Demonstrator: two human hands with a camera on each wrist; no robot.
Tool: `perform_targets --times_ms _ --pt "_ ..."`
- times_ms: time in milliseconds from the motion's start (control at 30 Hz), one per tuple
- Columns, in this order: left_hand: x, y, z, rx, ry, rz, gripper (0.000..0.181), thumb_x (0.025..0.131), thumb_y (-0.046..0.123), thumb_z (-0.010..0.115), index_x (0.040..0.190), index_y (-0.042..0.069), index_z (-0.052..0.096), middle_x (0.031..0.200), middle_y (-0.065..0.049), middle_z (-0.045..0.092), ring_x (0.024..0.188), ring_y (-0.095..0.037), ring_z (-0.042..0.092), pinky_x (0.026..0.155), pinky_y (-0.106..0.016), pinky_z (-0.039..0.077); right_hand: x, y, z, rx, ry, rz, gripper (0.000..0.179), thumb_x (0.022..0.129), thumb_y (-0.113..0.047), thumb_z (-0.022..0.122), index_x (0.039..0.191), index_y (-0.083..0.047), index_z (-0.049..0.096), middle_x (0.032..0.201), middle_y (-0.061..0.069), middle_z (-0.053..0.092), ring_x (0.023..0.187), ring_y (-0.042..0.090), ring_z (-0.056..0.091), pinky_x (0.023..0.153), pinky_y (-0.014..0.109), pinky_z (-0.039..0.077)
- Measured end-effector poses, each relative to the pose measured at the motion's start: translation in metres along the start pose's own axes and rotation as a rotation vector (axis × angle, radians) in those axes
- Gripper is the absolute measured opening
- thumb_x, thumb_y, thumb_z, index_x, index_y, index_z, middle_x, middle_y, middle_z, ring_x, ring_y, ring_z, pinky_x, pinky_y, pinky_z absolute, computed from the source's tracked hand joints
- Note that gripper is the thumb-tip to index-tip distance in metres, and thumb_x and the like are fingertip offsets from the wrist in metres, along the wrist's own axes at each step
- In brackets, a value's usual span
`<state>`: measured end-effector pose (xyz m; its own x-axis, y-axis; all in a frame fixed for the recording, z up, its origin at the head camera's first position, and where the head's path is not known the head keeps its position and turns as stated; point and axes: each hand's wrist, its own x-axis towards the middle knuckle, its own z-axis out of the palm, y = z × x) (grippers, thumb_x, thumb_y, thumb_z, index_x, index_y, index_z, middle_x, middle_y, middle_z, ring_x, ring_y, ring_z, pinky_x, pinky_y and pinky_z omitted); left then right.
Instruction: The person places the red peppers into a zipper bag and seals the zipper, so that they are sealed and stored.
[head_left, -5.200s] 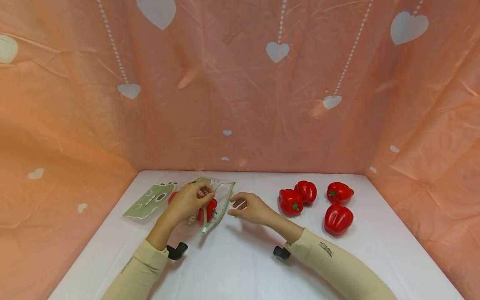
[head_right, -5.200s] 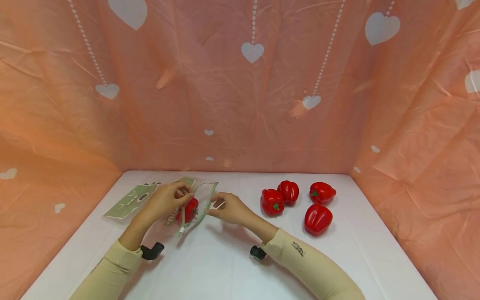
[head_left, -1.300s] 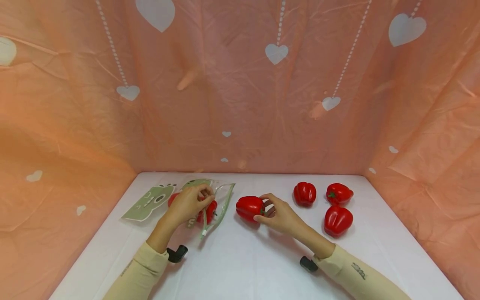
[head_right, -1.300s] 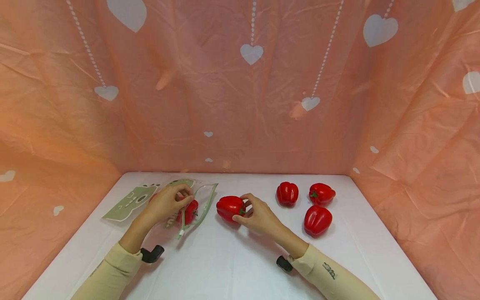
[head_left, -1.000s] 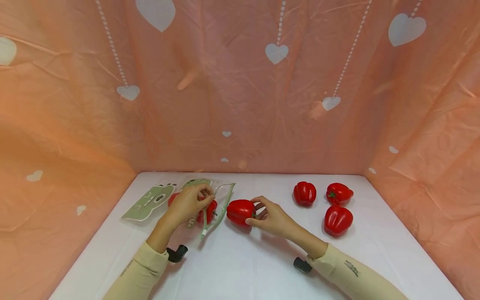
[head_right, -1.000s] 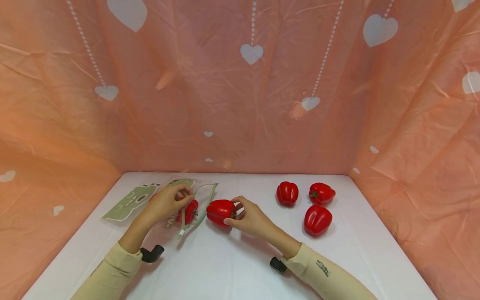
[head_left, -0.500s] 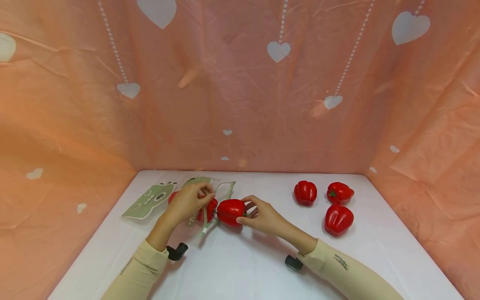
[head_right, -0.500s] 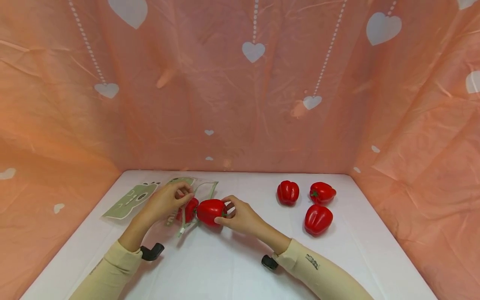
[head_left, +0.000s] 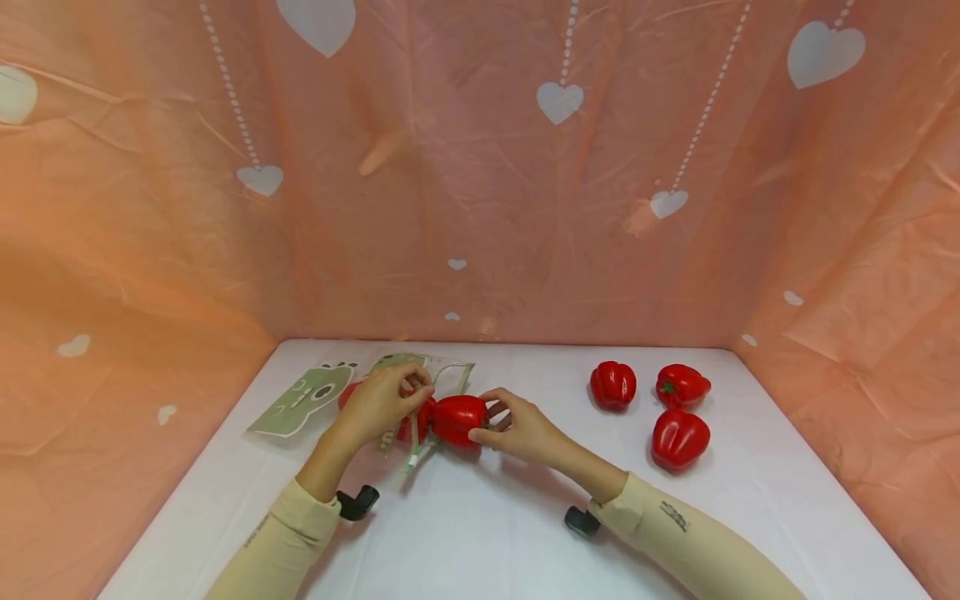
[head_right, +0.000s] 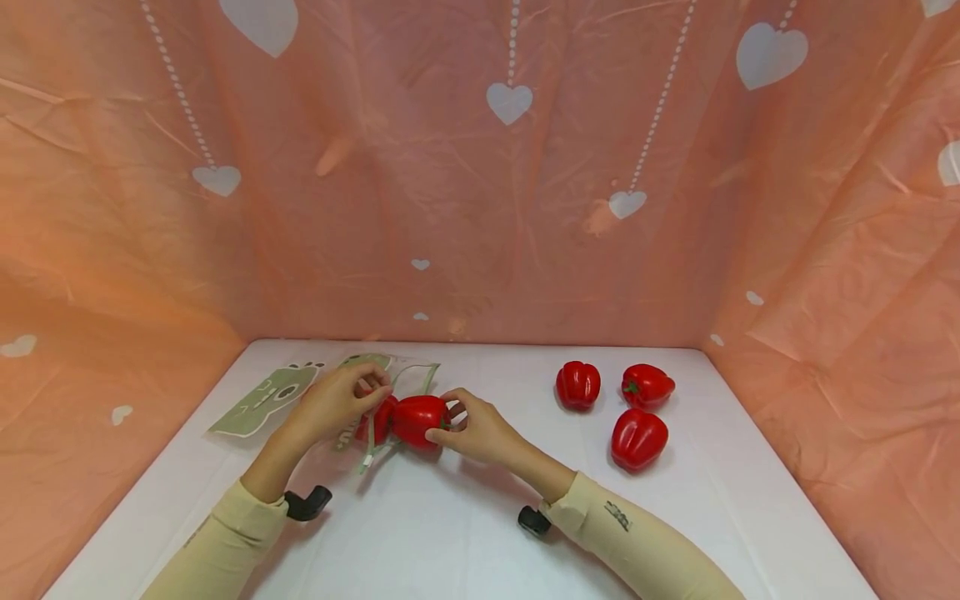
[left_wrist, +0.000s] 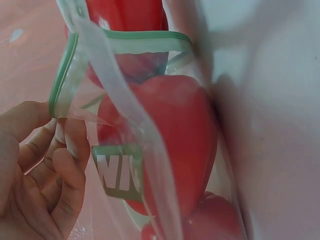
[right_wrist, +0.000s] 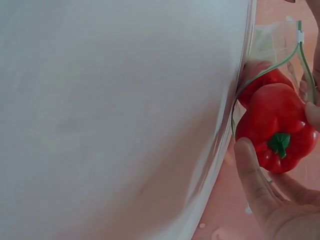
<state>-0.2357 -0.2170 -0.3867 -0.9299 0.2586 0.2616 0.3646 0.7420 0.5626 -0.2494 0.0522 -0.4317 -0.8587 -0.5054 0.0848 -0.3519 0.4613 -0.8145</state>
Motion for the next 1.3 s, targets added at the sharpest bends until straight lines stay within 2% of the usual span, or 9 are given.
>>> perform_targets --times_ms 133,267,467,600,833,1300 --pt "0.0 0.001 0.001 0.005 0.003 0.005 0.007 0.1 0.02 0.078 0.103 0.015 0.073 0.093 0.002 0.075 0.08 -0.014 0.07 0.072 -0.034 0.058 0.001 -0.001 0.001 0.056 -0.012 0.008 0.059 0.094 -0.023 0.085 0.141 -0.002 0.057 0.121 0.019 0.071 0.089 0.022 0.076 0.076 0.036 0.064" --pt "0.0 0.003 0.001 0.008 0.014 0.014 0.006 0.099 0.018 0.078 0.102 0.015 0.073 0.092 0.002 0.075 0.08 -0.013 0.07 0.074 -0.035 0.058 0.003 0.0 0.004 0.156 -0.021 0.019 0.059 0.095 -0.017 0.083 0.142 0.002 0.052 0.12 0.022 0.069 0.085 0.026 0.078 0.074 0.036 0.064" --pt "0.001 0.003 0.001 0.018 0.02 0.018 0.005 0.099 0.018 0.078 0.101 0.016 0.074 0.091 0.004 0.075 0.079 -0.011 0.069 0.073 -0.035 0.057 0.006 -0.001 0.008 0.272 -0.025 0.028 0.055 0.095 -0.008 0.081 0.137 0.007 0.049 0.12 0.025 0.066 0.087 0.037 0.078 0.074 0.042 0.065" --pt "0.001 0.002 0.001 0.025 0.022 0.017 0.005 0.099 0.018 0.078 0.101 0.016 0.074 0.089 0.004 0.074 0.079 -0.012 0.068 0.074 -0.035 0.057 0.007 -0.002 0.011 0.318 -0.041 0.052 0.053 0.096 -0.006 0.08 0.137 0.007 0.049 0.122 0.026 0.065 0.091 0.037 0.078 0.076 0.043 0.065" --pt "0.001 0.002 0.002 0.032 0.023 0.023 0.006 0.099 0.02 0.078 0.101 0.016 0.074 0.089 0.005 0.074 0.081 -0.012 0.07 0.077 -0.037 0.058 0.005 -0.003 0.013 0.323 -0.069 0.052 0.054 0.095 -0.004 0.078 0.138 0.008 0.049 0.127 0.027 0.064 0.092 0.027 0.077 0.077 0.039 0.065" --pt "0.0 0.002 0.001 0.004 0.017 0.031 0.005 0.1 0.021 0.077 0.101 0.016 0.074 0.089 0.004 0.074 0.076 -0.009 0.068 0.071 -0.034 0.057 0.009 -0.009 0.021 0.371 -0.065 0.056 0.053 0.096 -0.002 0.077 0.14 0.007 0.048 0.128 0.027 0.063 0.096 0.028 0.076 0.079 0.042 0.065"
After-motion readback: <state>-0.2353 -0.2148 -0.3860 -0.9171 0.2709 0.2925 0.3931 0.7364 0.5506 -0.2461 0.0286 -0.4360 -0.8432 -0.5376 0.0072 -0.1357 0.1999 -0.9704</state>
